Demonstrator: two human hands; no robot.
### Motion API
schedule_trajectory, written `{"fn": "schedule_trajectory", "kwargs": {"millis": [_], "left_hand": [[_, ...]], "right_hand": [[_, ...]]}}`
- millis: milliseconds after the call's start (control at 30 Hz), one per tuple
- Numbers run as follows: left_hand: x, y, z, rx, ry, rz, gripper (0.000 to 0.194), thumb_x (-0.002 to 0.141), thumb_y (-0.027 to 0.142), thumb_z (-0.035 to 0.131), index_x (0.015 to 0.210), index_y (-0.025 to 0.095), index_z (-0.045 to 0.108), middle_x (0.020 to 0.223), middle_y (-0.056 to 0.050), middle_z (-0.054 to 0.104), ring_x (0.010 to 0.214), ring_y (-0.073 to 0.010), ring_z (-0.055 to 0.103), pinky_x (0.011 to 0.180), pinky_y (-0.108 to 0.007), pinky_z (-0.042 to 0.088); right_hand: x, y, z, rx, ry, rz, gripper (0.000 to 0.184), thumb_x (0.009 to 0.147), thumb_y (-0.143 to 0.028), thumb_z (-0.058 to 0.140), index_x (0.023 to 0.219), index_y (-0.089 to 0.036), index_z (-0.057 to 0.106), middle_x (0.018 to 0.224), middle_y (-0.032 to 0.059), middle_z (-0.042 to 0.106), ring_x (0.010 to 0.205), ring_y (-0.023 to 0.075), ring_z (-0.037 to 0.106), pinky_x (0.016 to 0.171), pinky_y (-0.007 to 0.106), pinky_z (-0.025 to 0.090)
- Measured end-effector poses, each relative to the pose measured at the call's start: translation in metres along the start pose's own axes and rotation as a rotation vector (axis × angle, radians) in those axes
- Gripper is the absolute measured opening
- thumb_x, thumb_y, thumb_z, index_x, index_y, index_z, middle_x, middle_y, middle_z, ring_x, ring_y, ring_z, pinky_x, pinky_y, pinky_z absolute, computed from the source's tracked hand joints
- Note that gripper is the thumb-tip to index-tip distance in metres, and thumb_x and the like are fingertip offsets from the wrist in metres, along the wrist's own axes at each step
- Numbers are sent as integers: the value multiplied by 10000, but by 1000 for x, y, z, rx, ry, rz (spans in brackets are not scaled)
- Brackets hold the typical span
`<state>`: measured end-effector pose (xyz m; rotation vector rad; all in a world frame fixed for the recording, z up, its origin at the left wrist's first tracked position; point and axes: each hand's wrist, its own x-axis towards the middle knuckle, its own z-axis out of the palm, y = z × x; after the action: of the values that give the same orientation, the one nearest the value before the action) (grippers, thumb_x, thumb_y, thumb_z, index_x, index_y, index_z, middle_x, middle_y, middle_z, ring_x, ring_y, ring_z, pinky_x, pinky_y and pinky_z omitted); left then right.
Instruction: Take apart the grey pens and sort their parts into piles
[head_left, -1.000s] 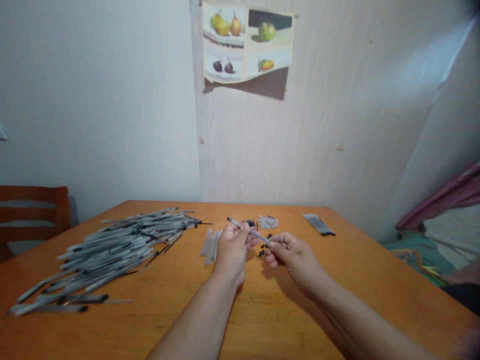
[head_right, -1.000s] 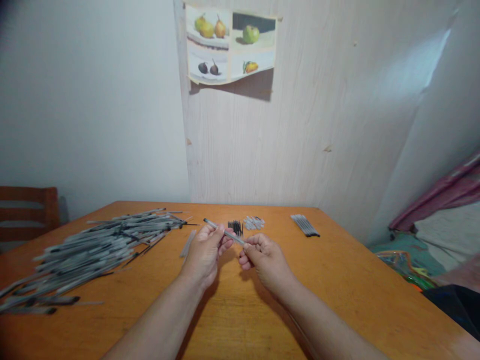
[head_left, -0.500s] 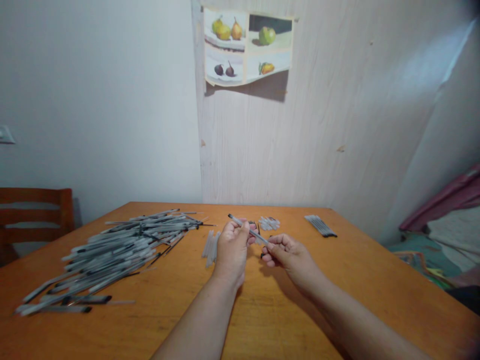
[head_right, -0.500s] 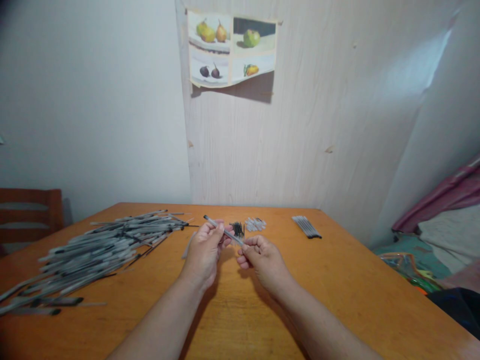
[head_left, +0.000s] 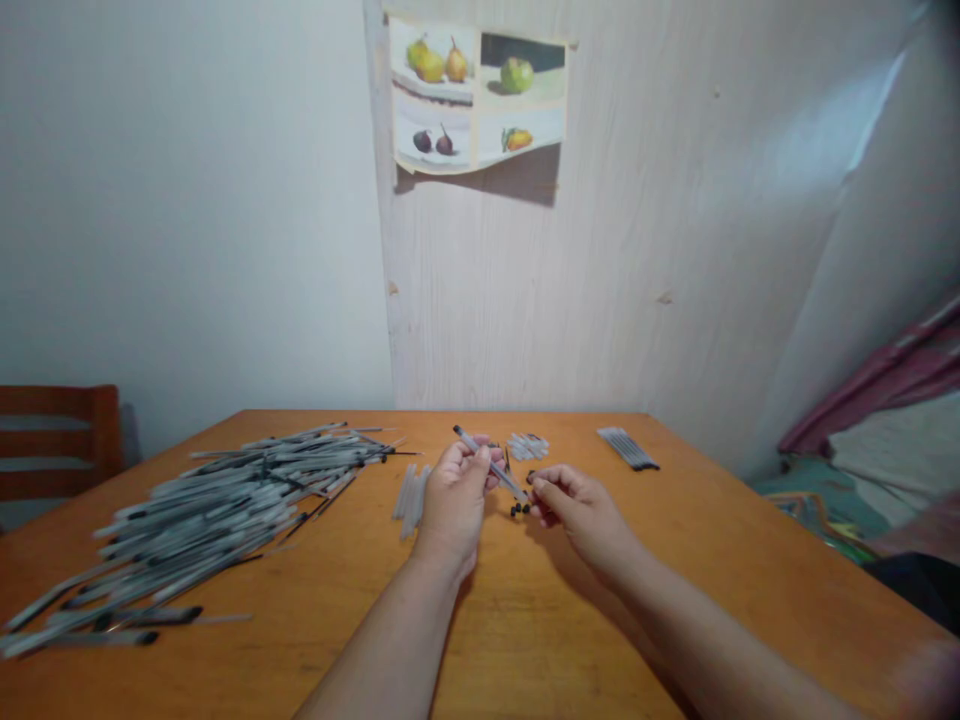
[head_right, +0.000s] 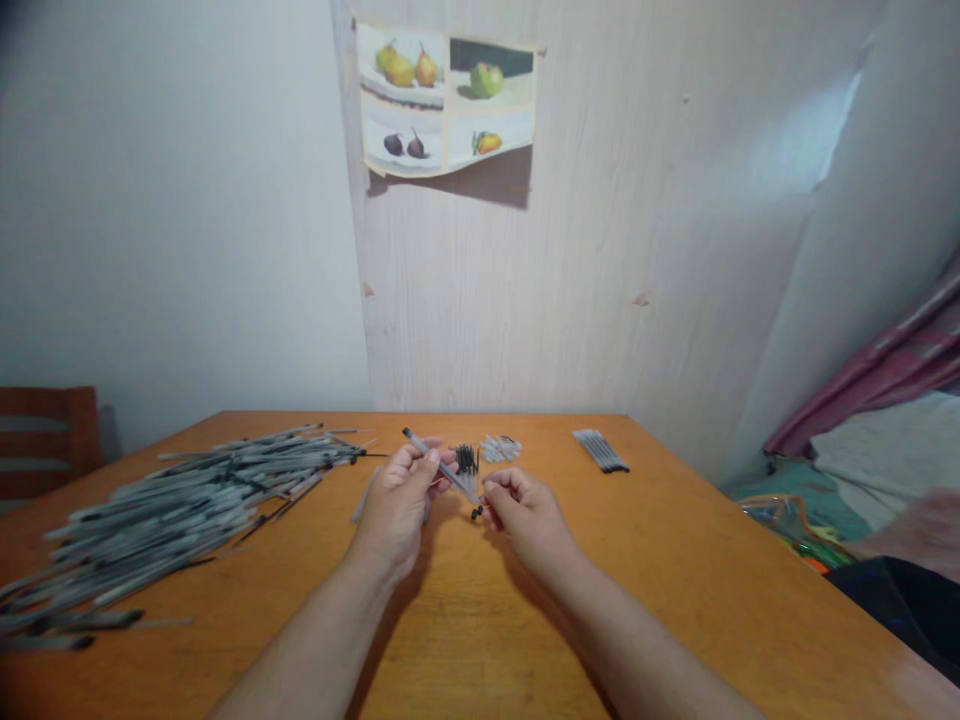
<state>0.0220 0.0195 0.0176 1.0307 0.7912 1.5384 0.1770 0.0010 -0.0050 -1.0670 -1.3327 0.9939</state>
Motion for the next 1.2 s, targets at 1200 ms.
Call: {"fn": "schedule_trajectory", "kwargs": {"millis": [1200], "left_hand": [[-13,-8,-8,1341,-265,820,372,847,132,563,1107,359,703,1052,-48,686,1041,-255,550,1036,-527,287]], "right_hand": [[-4,-20,-25,-317,-104,9,320,826,-448,611,652,-188,543,554,-30,536,477,97,487,456,213,346]]}}
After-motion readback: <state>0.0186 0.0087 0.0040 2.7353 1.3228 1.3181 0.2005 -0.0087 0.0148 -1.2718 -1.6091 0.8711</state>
